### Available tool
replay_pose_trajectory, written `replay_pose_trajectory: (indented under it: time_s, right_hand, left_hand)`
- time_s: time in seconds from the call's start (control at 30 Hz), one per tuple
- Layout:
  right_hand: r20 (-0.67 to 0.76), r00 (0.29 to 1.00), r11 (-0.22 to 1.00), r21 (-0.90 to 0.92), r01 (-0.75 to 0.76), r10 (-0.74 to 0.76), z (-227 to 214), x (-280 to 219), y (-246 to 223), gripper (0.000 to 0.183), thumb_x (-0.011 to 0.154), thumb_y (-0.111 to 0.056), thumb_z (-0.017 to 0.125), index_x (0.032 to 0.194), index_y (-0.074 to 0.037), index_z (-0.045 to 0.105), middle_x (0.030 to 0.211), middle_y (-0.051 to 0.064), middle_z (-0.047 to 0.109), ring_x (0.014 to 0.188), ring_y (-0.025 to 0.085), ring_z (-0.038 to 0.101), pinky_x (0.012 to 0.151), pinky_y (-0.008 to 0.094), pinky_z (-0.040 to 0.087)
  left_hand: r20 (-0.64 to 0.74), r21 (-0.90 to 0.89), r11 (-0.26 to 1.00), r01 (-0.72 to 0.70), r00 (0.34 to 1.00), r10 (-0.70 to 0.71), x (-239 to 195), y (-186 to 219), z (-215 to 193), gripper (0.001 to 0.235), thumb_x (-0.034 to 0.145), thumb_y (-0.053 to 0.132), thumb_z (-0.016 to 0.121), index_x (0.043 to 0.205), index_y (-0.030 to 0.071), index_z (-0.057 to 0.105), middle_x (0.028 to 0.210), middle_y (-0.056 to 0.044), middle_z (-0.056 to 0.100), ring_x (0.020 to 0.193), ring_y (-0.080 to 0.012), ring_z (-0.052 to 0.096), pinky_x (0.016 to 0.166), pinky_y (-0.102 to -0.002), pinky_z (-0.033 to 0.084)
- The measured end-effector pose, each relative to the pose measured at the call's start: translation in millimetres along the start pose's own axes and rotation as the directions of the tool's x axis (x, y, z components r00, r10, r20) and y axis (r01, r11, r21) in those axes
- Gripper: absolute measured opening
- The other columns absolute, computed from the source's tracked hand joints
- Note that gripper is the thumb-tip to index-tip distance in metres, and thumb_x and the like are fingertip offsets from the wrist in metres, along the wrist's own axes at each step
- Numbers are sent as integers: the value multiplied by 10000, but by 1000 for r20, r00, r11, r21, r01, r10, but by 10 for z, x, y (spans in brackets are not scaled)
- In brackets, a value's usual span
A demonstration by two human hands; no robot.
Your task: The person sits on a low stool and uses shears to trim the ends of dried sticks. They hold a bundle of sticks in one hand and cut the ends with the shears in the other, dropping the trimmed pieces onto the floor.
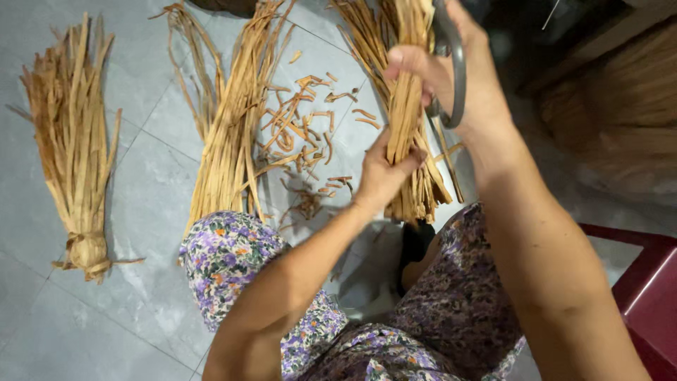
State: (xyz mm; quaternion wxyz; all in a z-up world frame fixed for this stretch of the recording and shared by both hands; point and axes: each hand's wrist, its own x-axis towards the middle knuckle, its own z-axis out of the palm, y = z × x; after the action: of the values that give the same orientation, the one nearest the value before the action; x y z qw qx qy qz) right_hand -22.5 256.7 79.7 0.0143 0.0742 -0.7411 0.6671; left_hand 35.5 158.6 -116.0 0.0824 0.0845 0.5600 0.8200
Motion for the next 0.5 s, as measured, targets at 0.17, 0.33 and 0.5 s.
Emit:
replay_pose_trajectory:
  time_s: [0.17, 0.33, 0.5]
  right_hand:
    - [-33, 985, 986, 16, 168, -168, -395, 257, 188, 237, 997, -148, 799, 1103, 6, 655, 929, 51, 756, 678, 70, 647, 503, 215, 440]
    - [-172, 979, 992, -85, 91, -104, -743, 416, 470, 311, 1007, -206, 869, 1107, 25, 685, 841, 13, 666, 583, 70, 587, 467, 229, 467]
    - [-234, 972, 997, -81, 9, -27, -1012, 318, 428, 451, 909, -270, 834, 1215, -16, 621, 904, -48, 652, 604, 17, 582, 449, 200, 471]
  left_hand:
    - [-76, -82, 993, 84, 993, -90, -155, -648, 289, 377, 967, 87, 623, 1337, 39, 570, 889, 0, 664, 750, -91, 652, 711, -254, 563]
    - [-139, -89, 965, 248, 956, -259, 398, -1436, 357, 262, 1012, 168, 666, 1178, -28, 617, 727, -37, 613, 614, -129, 598, 586, -280, 514]
    - [-213, 139, 854, 502, 857, -469, 837, -2481, 73, 267, 918, 148, 704, 1074, -58, 635, 675, -105, 650, 513, -207, 624, 472, -343, 511]
